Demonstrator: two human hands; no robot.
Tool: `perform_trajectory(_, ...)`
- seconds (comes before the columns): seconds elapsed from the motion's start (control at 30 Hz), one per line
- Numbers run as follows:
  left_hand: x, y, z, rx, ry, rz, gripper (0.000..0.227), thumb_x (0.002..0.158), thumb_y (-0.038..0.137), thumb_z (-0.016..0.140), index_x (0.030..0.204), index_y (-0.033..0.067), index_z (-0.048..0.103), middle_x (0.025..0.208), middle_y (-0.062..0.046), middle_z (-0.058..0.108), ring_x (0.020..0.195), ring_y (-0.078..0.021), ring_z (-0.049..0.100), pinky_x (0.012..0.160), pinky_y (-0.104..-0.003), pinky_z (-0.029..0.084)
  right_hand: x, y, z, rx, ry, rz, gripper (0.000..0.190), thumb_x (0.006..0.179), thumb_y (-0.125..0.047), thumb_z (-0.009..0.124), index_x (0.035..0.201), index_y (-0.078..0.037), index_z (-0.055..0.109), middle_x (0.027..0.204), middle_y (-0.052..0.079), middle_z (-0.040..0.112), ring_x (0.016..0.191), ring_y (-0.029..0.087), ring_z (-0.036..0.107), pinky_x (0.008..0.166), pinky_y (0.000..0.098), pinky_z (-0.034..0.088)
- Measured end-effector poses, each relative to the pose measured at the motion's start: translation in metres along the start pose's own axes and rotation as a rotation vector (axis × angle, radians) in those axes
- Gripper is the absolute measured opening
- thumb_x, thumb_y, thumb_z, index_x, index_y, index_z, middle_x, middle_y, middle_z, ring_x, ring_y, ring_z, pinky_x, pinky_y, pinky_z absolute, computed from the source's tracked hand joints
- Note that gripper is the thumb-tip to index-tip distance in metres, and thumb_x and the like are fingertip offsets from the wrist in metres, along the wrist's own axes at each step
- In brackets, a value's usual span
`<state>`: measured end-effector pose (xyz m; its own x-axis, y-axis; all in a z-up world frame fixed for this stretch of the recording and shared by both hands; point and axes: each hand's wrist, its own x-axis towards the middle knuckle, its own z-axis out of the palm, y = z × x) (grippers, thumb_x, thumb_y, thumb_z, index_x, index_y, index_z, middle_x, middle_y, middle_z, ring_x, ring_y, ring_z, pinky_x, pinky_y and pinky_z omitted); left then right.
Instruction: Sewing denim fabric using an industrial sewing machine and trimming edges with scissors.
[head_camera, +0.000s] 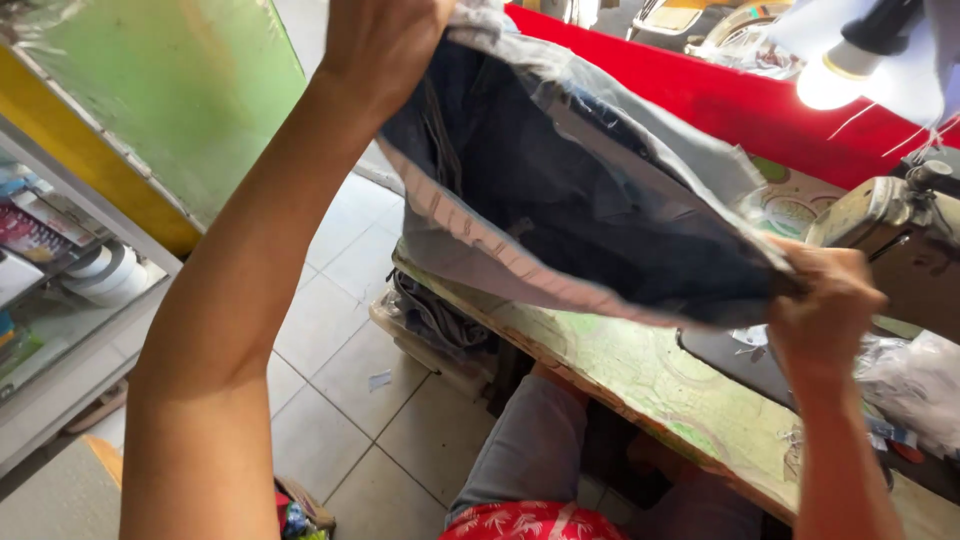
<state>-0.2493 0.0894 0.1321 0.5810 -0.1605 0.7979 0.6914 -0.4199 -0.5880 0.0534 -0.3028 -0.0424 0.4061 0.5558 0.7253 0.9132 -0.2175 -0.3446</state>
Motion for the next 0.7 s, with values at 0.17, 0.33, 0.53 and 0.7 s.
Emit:
perform_trajectory(0.17,-0.028,0.02,-0.036,0.096,0.108,0.118,0.008,0.1,0.014,0.066,0.107,0.0183,0.067,0.078,0.004,0.05,0.062,-0.0149,0.052,0.054,-0.031,0.038,-0.022,0.019,-0.029,-0.333,0.148,-0.287,0.034,0.106,0.008,0.082,0.137,-0.003,0.089,0.1,0.013,0.074,0.095,0.031,0.063,0.09,0.0392,0.051)
perform_trajectory(0.33,-0.087,0.065,-0.036,-0.052,0.008,0.191,0.015,0.094,0.008,0.073,0.109,0.0107,0.074,0.107,-0.011,0.076,0.076,-0.0191,0.068,0.061,-0.031,0.05,-0.067,0.021,0.001,-0.324,0.021,-0.17,0.057,0.081,0.012,0.071,0.133,-0.009,0.081,0.105,0.012,0.072,0.095,0.028,0.066,0.084,0.037,0.057)
perform_trajectory(0.53,-0.098,0.074,-0.047,-0.048,-0.221,0.176,0.04,0.093,0.012,0.077,0.131,0.0059,0.067,0.127,-0.017,0.071,0.103,-0.0278,0.069,0.084,-0.04,0.055,-0.07,-0.007,0.002,-0.472,0.011,-0.235,0.079,0.065,0.005,0.071,0.143,0.002,0.07,0.13,0.016,0.075,0.116,0.033,0.067,0.102,0.0432,0.052)
perform_trajectory(0.7,-0.082,0.09,-0.076,-0.114,-0.341,0.249,0.085,0.095,0.015,0.087,0.16,0.0005,0.034,0.154,-0.022,0.053,0.138,-0.0371,0.057,0.118,-0.05,0.042,-0.059,-0.05,0.005,-0.385,0.006,-0.273,0.065,0.089,-0.007,0.073,0.149,0.012,0.057,0.146,0.03,0.066,0.13,0.042,0.064,0.106,0.051,0.048)
